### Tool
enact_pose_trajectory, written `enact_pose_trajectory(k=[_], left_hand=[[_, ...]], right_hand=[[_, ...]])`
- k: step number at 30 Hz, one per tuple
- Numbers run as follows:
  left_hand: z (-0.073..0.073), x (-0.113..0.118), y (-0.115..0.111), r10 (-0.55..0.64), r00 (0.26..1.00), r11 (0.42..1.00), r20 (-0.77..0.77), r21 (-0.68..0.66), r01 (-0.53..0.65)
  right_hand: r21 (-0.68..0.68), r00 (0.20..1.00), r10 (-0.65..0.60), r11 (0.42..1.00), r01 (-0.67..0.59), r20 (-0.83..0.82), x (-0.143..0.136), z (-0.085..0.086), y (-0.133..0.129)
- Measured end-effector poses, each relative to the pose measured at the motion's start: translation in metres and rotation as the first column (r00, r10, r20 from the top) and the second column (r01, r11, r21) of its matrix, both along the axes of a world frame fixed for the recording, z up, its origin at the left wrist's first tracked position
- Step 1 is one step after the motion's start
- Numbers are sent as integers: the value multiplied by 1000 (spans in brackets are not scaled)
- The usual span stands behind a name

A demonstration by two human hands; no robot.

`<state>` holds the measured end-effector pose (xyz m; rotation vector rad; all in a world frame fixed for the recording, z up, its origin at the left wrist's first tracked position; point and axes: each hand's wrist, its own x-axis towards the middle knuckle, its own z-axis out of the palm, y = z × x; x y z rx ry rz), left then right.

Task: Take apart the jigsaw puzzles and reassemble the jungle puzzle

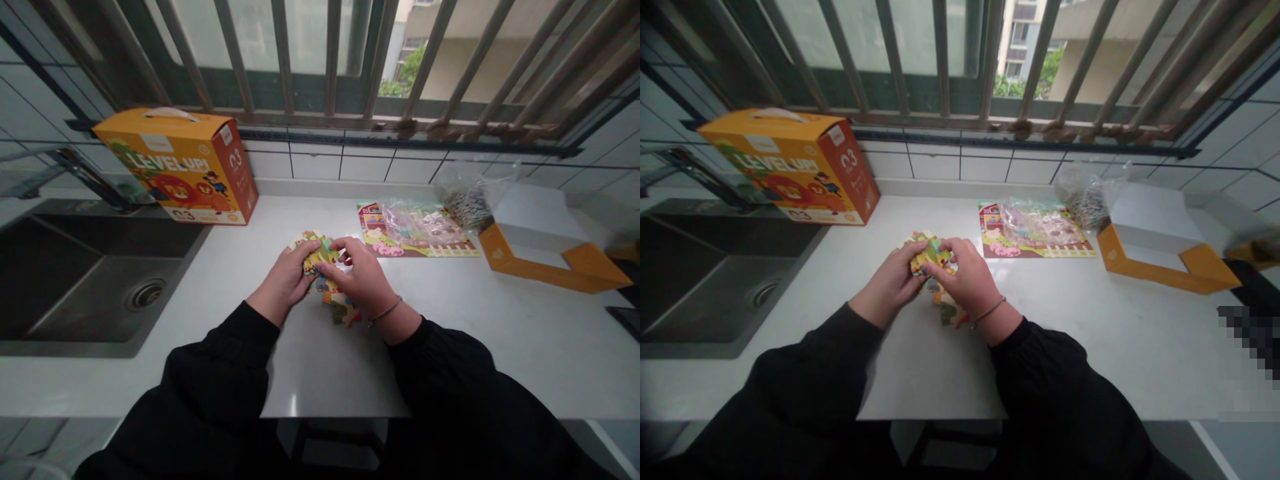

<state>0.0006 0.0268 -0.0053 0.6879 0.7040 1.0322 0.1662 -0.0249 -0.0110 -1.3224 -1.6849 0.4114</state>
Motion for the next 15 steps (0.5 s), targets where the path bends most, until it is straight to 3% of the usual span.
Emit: enact_pose_trajectory(k=[4,7,10,15], left_hand=[[3,2,-11,-164,986,984,-23,65,165],[7,0,-11,-141,990,985,-23,101,143],[11,-6,-5,-39,999,996,-27,77,40],[12,-23,18,263,965,964,21,26,-264]], right_hand=[[31,1000,-13,999,13,4,0,1,1],[43,999,46,998,-46,0,5,7,0],[1,995,75,997,-75,65,18,16,-4],[-216,917,221,964,-154,331,37,20,-15]])
